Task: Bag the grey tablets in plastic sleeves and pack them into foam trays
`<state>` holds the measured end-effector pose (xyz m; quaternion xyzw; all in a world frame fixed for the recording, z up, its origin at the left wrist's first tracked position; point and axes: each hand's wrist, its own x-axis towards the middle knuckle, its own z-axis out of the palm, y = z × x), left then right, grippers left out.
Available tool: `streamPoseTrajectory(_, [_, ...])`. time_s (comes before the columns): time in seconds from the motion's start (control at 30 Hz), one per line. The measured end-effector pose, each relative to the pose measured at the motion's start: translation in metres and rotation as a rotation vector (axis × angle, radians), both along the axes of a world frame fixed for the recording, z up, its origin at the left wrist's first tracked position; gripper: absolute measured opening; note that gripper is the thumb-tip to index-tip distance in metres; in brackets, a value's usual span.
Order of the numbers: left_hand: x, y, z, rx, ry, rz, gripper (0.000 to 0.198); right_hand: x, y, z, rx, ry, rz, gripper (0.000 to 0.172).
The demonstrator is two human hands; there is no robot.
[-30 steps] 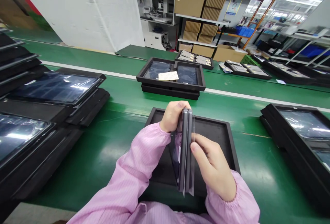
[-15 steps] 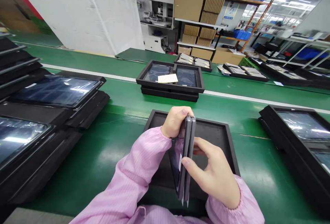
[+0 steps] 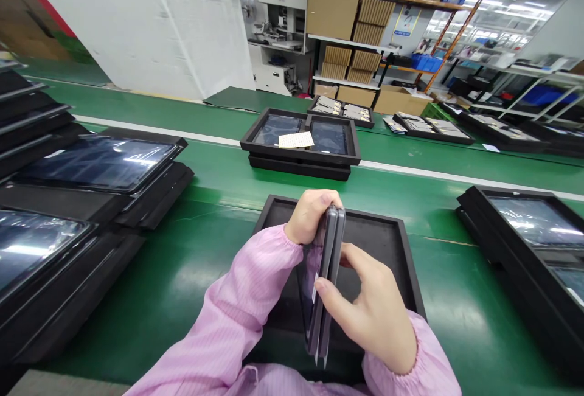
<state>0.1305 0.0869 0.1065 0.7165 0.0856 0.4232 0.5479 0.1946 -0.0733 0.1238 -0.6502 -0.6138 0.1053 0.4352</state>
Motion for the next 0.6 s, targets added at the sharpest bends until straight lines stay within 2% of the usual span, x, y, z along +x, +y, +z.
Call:
streamPoseTrajectory(0.37, [0.0, 0.001, 0.0, 0.045, -0.039, -0.005, 0.073, 0.0, -0.001, 0.0, 0.003, -0.045, 0.003, 0.016])
streamPoseTrajectory(0.47, [-0.002, -0.001, -0.004, 0.075, -0.082, 0.013, 0.072, -0.002, 0.0, 0.0, -0.044, -0.012, -0.008, 0.017])
streamPoseTrajectory(0.53, [-0.003, -0.004, -0.014, 0.085, -0.141, 0.091, 0.068, -0.004, 0.001, 0.0, -0.102, 0.042, -0.002, 0.024])
streamPoseTrajectory(0.6, [-0.003, -0.005, -0.03, 0.021, -0.209, 0.33, 0.058, -0.007, 0.002, 0.001, -0.155, 0.072, 0.035, 0.036])
